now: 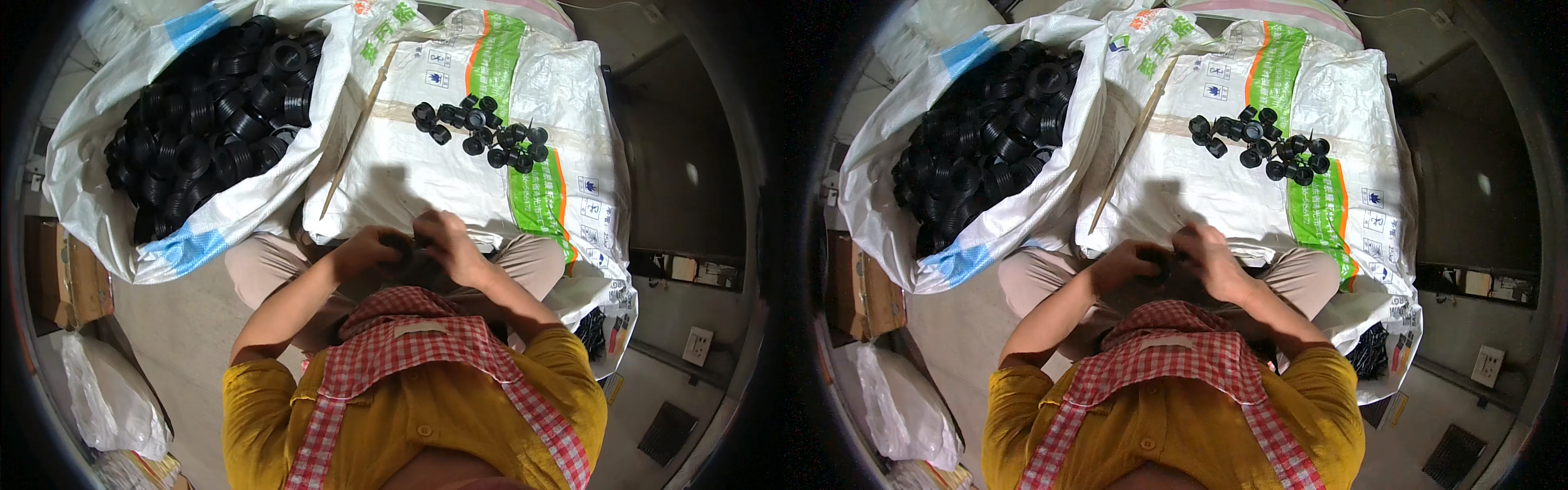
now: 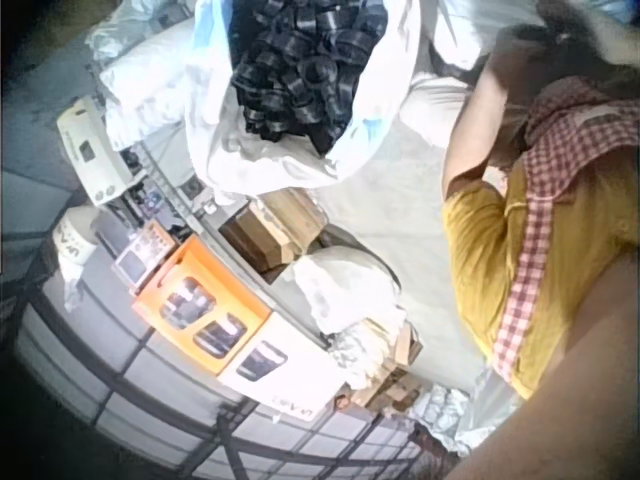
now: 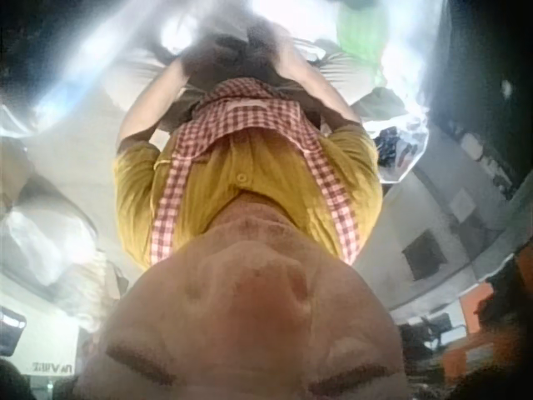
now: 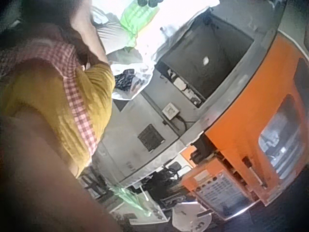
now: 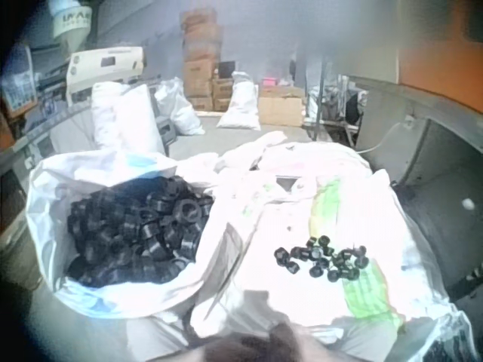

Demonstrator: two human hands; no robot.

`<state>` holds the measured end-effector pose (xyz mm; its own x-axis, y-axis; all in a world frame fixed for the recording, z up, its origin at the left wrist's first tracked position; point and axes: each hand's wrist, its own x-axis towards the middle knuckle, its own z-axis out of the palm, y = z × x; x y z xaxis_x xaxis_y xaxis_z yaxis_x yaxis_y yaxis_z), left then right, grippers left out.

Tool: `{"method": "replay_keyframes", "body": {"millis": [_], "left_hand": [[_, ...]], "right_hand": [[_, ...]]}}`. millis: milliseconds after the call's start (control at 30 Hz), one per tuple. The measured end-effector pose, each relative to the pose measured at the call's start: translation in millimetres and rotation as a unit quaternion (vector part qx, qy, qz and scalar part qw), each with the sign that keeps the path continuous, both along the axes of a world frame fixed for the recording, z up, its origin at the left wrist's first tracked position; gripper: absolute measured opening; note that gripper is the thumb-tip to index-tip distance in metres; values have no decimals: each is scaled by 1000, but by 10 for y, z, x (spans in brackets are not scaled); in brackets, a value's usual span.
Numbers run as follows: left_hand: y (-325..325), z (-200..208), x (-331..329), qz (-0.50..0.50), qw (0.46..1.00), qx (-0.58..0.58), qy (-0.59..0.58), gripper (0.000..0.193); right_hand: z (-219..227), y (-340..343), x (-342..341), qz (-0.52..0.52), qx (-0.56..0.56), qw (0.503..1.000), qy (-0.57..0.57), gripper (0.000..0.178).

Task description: The person sits on the floor and repeatedly picks up black plastic threaded fittings and small black caps, then presses the caps onto the fittings by hand. The assembled units are placed into a large white sack. The person also moves a sack of parts and later handles a cardboard box containing white plastic objects.

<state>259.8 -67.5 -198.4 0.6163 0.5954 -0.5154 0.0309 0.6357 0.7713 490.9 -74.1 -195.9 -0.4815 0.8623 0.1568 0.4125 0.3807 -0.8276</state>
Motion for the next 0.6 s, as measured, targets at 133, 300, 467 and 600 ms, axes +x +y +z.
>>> {"method": "replay_keyframes", "body": {"millis": [133, 300, 467, 600], "left_hand": [[-254, -59, 14, -26, 998, 24, -49, 45], [-488, 109, 120, 34, 969, 233, 78, 41], [-454, 796, -167, -198, 724, 630, 197, 37], [-335, 1122, -436, 26, 780, 610, 137, 33]], "right_hand": [[316, -91, -4, 201, 79, 963, -164, 25], [416, -312, -121, 161, -120, 956, -214, 22], [636, -270, 285, 313, -423, 846, -89, 25], [400, -274, 920, 91, -569, 794, 193, 25]]}}
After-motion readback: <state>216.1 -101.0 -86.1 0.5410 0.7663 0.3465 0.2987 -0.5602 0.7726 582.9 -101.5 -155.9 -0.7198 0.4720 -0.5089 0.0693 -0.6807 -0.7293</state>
